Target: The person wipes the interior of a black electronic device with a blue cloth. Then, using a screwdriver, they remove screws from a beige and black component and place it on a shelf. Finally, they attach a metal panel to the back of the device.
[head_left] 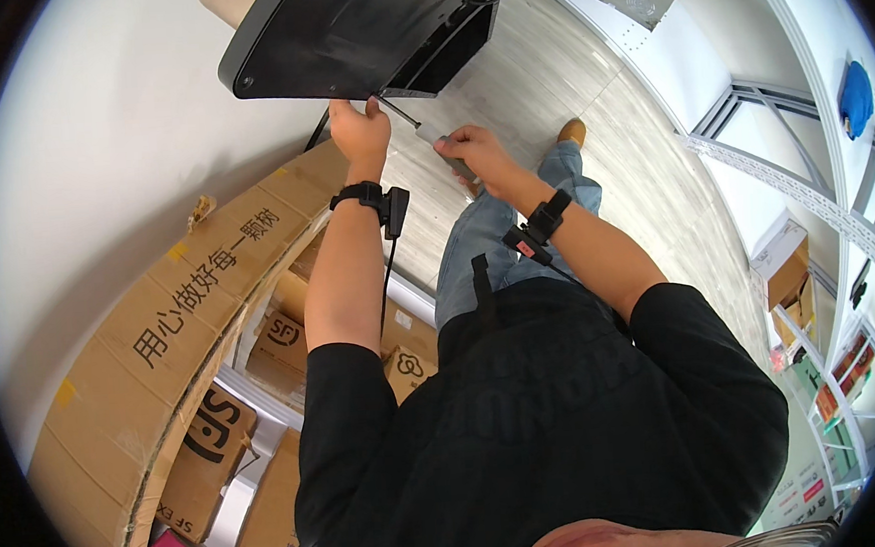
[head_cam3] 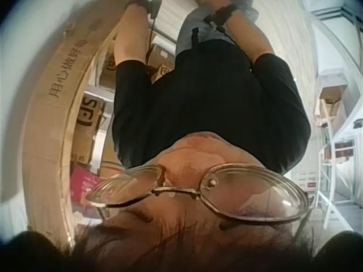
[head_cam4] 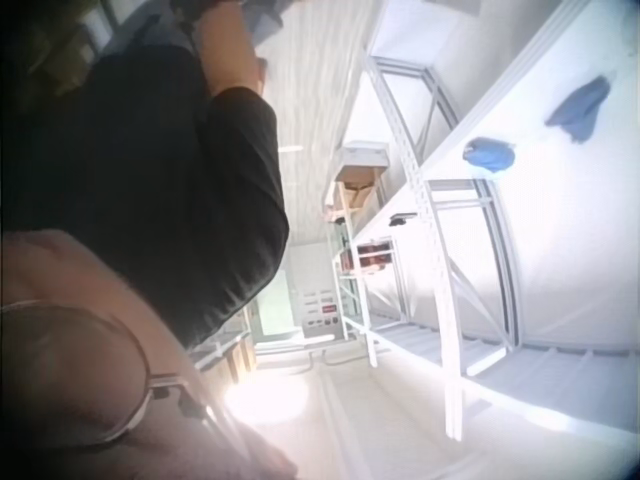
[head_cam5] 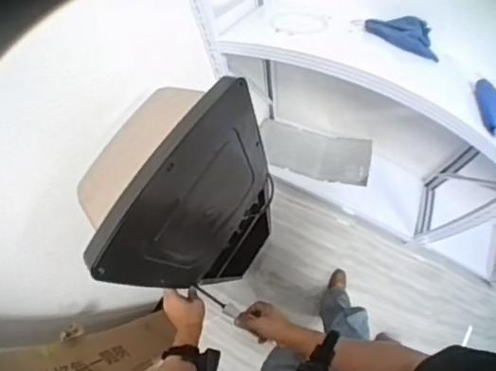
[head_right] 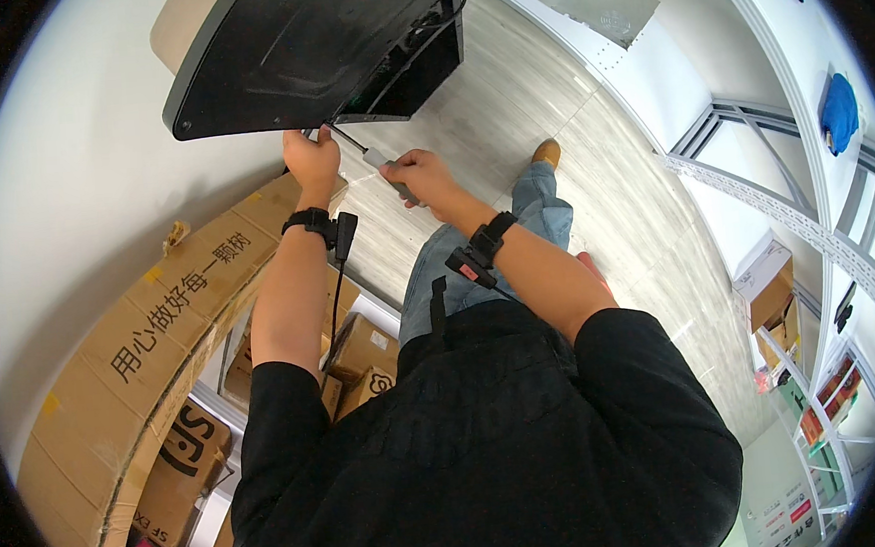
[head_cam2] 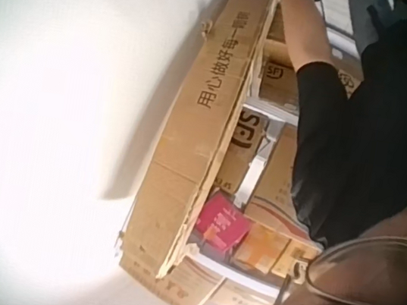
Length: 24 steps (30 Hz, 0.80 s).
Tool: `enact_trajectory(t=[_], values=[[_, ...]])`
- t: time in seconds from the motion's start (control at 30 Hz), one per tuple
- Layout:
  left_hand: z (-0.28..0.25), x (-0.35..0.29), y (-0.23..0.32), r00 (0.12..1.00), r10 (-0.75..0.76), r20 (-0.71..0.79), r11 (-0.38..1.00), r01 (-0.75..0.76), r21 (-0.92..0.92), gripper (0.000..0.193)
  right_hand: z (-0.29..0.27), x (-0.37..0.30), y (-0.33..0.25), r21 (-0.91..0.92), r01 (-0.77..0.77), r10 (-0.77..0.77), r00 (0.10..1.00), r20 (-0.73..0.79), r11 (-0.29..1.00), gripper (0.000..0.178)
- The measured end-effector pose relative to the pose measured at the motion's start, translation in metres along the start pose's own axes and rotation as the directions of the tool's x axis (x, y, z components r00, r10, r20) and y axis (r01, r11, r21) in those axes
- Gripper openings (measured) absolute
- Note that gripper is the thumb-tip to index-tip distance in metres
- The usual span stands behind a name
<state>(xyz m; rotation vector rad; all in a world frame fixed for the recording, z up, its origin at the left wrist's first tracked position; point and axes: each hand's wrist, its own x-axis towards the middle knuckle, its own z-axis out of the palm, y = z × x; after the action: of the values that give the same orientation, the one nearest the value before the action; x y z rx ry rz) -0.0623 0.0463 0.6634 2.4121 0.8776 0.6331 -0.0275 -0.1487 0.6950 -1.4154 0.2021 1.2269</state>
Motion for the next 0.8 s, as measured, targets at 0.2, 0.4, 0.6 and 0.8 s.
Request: enact_trajectory(t=[0.2,0.4,0.6,0.8], values=[[0.001,-0.002,0.0,1.0,-0.003,0.018,0.999,0.002,0.037,0.041,-0.008,0.004,-0.002,0.02,-0.057,0.057,0.998,0.015,0.998,0.032],[0.0,-0.001,0.008,1.0,-0.005,0.027,0.999,0.004,0.041,0.044,-0.017,-0.001,-0.007,-0.058,-0.05,0.048,0.998,-0.038,0.997,0.035],[-0.001,-0.002,0.016,0.995,-0.092,0.031,0.995,0.093,-0.024,0.048,-0.04,-0.013,0.011,-0.049,-0.05,0.049,0.998,-0.027,0.998,0.036],[-0.001,0.0,0.016,0.997,-0.078,0.027,0.995,0.079,-0.062,0.045,-0.069,-0.035,0.018,-0.051,-0.034,0.031,0.998,-0.055,0.998,0.035]])
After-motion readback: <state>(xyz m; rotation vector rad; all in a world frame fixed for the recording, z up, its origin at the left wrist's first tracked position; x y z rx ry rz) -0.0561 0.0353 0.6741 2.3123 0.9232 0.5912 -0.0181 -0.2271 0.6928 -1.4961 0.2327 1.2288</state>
